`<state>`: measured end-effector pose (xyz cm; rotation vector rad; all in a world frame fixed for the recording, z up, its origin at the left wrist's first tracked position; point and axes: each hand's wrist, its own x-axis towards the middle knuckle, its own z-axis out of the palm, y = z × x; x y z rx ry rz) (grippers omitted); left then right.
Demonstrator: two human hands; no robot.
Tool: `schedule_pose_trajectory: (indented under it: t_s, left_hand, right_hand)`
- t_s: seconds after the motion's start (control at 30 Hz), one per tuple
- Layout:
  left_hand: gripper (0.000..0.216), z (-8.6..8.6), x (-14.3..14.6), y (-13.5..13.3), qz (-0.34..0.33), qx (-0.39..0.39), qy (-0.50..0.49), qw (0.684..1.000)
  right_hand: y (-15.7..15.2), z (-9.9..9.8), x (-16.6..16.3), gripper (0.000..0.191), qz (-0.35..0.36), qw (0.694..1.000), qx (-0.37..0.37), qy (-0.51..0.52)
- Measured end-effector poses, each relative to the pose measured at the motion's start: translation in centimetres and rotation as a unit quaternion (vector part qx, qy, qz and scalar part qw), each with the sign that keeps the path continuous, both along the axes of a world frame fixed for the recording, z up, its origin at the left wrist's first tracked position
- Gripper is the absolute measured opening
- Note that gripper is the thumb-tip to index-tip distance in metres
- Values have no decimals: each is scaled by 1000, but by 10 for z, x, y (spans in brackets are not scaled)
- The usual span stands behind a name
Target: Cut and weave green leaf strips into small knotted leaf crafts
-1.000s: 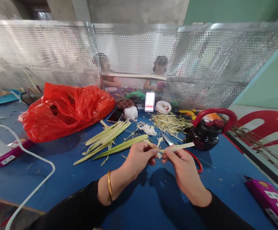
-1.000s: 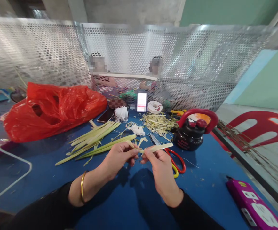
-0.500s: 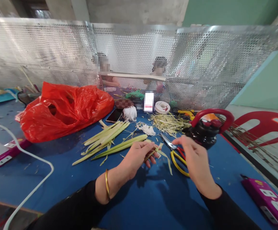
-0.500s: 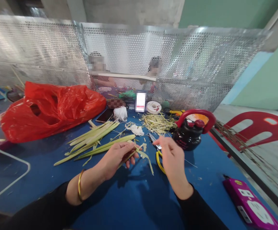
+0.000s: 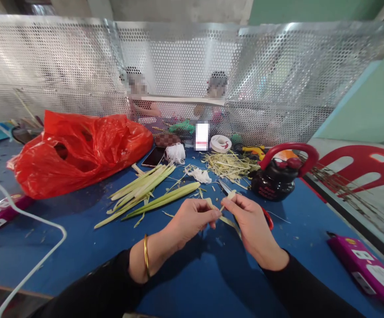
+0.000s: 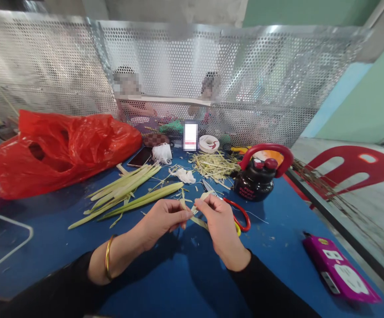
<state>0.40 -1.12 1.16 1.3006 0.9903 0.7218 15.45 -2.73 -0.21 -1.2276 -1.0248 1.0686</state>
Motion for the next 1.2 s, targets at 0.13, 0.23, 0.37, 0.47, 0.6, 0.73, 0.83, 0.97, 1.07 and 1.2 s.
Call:
schedule_pose_trajectory:
  t_s: [0.13,0.23,0.37,0.47,0.6,0.73,0.83,0.97,1.07,1.2]
  left_hand:
    - [13,5,1,-1,3,-5,8,1000]
    - [17,4,1,-1,12,-13,-1,1000]
    - [27,3,1,0,12,-44,-10,999]
    - [28,2,1,0,-11,-55,-10,998]
    - [27,-3,0,-1,-40,-4,11,999]
    - [24,-8,0,0,-41,20,47,998]
    - [24,-8,0,-1,-39,22,58,997]
    - [23,-6,0,-1,-64,40,60,995]
    - [26,-8,0,-1,-83,37,53,994]
    - [28,-9,1,-2,-63,16,33,997]
  right_hand:
    - [4,-2,1,31,-7,999,1,-38]
    - [8,0,11,38,12,989,20,-148]
    - [9,8,24,40,-90,939,108,-315]
    - [6,13,23,29,-32,924,174,-339]
    - [4,11,13,29,145,954,80,-250]
    - [1,10,4,14,126,986,-11,-107]
    - [0,10,1,18,118,991,-24,-49]
    - [-3,6,-2,21,101,993,-5,-55]
    - [-3,3,-4,20,87,992,8,-87]
    - [0,4,1,16,41,977,98,-186]
